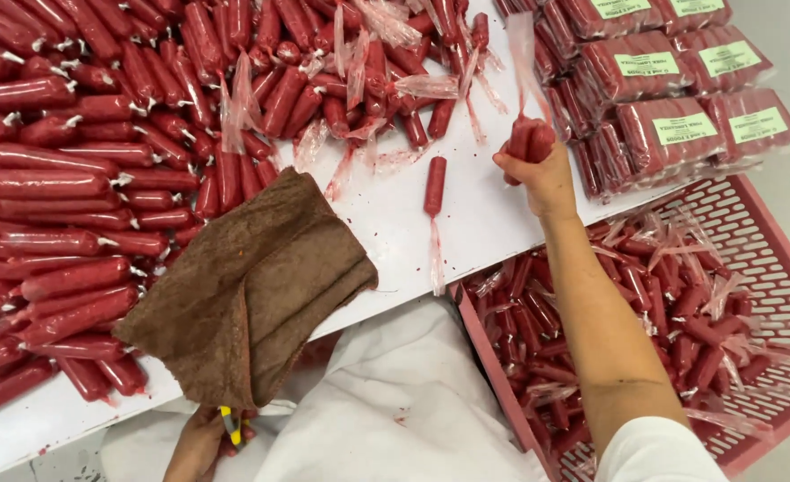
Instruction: Using scissors to separate strings of small red packaged food items and sorting them into different baskets on a production line.
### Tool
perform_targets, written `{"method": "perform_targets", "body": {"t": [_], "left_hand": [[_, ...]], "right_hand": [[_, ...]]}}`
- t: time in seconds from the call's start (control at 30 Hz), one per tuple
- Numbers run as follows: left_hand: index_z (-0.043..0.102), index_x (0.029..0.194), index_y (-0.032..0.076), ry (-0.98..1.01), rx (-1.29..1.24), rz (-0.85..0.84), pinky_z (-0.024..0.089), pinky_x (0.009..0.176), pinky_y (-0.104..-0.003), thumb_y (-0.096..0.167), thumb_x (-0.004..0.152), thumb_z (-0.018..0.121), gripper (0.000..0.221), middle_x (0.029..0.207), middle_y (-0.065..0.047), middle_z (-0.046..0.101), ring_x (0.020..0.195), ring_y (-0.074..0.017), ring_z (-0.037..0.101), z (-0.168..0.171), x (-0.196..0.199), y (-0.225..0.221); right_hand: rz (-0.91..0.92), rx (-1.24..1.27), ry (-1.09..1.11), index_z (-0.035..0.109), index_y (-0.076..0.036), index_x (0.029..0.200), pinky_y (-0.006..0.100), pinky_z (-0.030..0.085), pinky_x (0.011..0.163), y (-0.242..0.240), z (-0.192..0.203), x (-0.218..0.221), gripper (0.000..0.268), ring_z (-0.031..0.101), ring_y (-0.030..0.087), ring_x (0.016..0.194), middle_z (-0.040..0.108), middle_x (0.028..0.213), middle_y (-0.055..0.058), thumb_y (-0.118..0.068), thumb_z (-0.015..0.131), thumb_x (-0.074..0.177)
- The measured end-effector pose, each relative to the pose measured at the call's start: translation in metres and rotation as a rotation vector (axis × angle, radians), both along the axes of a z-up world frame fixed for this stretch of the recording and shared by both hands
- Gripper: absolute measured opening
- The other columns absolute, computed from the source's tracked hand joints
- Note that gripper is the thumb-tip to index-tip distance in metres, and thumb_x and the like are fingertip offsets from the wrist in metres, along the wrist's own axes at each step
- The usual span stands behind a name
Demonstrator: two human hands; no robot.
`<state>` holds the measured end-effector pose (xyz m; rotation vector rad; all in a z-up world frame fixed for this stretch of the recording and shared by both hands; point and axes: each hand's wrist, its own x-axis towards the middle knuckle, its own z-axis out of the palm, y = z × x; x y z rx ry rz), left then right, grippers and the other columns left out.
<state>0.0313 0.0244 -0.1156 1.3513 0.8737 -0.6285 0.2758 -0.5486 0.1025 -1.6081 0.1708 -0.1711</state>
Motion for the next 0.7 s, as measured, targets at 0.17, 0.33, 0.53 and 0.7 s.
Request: {"method": "perform_targets", "body": {"t": [0.17,0.33,0.53,0.7], "left_hand": [[0.056,0.111,-0.005,-0.015,-0.005,0.050,0.034,0.035,-0.033,0.006,0.098,0.058,0.017,0.100,-0.032,0.074,0.065,-0.0367,0.066,0.003,-0.002,-0.002],[0.055,0.110,-0.007,-0.004,-0.023,0.087,0.032,0.036,-0.034,0.003,0.101,0.053,0.014,0.100,-0.034,0.072,0.064,-0.0385,0.065,0.003,-0.002,-0.004],[0.055,0.105,-0.005,0.003,0.013,0.014,0.033,0.035,-0.033,-0.001,0.090,0.062,0.017,0.098,-0.033,0.075,0.063,-0.0385,0.066,-0.016,-0.003,0.004],[0.055,0.105,-0.004,0.015,-0.038,0.059,0.039,0.036,-0.035,0.009,0.092,0.068,0.022,0.101,-0.036,0.075,0.062,-0.0399,0.067,-0.054,-0.005,0.016]], "right_hand": [[0.641,-0.721,-0.571,0.063,0.005,0.096,0.045,0.059,0.095,0.025,0.029,0.013,0.015,0.060,0.037,0.123,0.062,0.126,0.025,0.013,0.055,0.085],[1.021,-1.242,-0.351,0.060,-0.014,0.138,0.066,0.016,0.118,0.041,0.028,0.023,0.069,0.044,0.029,0.139,0.057,0.137,0.011,-0.006,0.068,0.070],[0.666,-1.338,-0.007,0.064,-0.009,0.128,0.043,0.048,0.086,0.047,0.028,-0.022,0.062,0.059,0.031,0.095,0.061,0.103,0.011,-0.020,0.073,0.068],[0.257,-0.607,0.160,0.065,-0.008,0.115,0.029,0.047,0.067,0.026,0.023,-0.024,0.054,0.068,0.023,0.093,0.067,0.102,0.008,0.006,0.059,0.063]]}}
